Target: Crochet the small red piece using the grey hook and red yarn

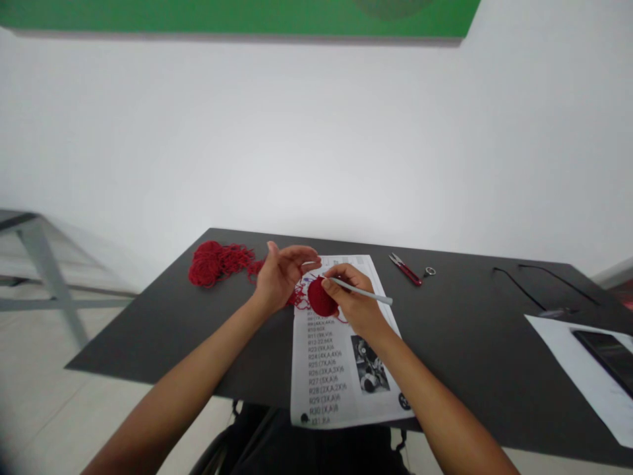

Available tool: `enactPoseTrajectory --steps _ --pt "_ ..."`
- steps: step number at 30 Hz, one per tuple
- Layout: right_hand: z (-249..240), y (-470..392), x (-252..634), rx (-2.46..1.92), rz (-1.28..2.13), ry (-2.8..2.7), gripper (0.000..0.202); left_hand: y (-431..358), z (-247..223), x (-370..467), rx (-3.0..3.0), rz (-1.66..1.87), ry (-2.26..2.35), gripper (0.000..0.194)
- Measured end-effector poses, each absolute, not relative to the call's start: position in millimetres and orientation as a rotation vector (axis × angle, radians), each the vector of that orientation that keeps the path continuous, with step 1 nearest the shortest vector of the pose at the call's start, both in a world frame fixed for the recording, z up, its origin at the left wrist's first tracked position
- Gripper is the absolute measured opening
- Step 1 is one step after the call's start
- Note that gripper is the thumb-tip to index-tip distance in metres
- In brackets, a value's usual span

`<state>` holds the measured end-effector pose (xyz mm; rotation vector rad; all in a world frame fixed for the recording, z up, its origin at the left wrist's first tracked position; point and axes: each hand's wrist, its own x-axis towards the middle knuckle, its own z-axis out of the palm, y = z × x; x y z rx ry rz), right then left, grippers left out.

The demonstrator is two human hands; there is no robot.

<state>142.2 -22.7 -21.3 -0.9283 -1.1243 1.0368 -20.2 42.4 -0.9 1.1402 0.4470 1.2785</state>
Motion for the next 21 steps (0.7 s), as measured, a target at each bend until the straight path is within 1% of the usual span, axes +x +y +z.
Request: enactPoseTrajectory --steps 3,4,7,9,12,15,17,20,21 --pt "-18.8 -23.9 145.3 -0.843 0.983 -1.074 0.024 38.1 -5.8 -21.0 1.634 1.260 0.555 0.068" --pt "-18.1 -24.2 146.3 -0.820 0.973 -1.056 0.024 35.8 -6.5 -21.8 1.763 1.224 0.562 0.067" --pt "-15.4 -24.4 148.4 -0.782 0.936 -1.013 0.024 29.8 -7.5 -22.3 1.872 1.135 0.577 0.074" --pt "-12.6 -24.1 147.9 -0.766 0.922 -0.978 0.025 28.1 -7.4 -20.9 1.771 1.073 0.567 0.080" --pt "-8.9 -23.5 145.3 -0.742 0.953 -0.913 0.029 28.1 -4.2 -19.2 1.455 1.052 0.507 0.078" --pt "-10.3 -23.0 143.5 -0.739 0.983 -0.897 0.030 28.1 2.6 -21.3 1.106 0.984 0.420 0.071" --pt "-14.1 -22.8 143.4 -0.751 0.974 -0.929 0.028 27.8 5.8 -23.4 0.943 0.953 0.372 0.064" --pt "-19.0 -23.9 142.9 -0.761 0.909 -1.001 0.024 26.4 4.5 -23.2 0.814 0.993 0.329 0.048" --pt "-19.4 -24.7 142.3 -0.763 0.874 -1.028 0.022 25.5 2.9 -22.0 0.807 1.003 0.317 0.047"
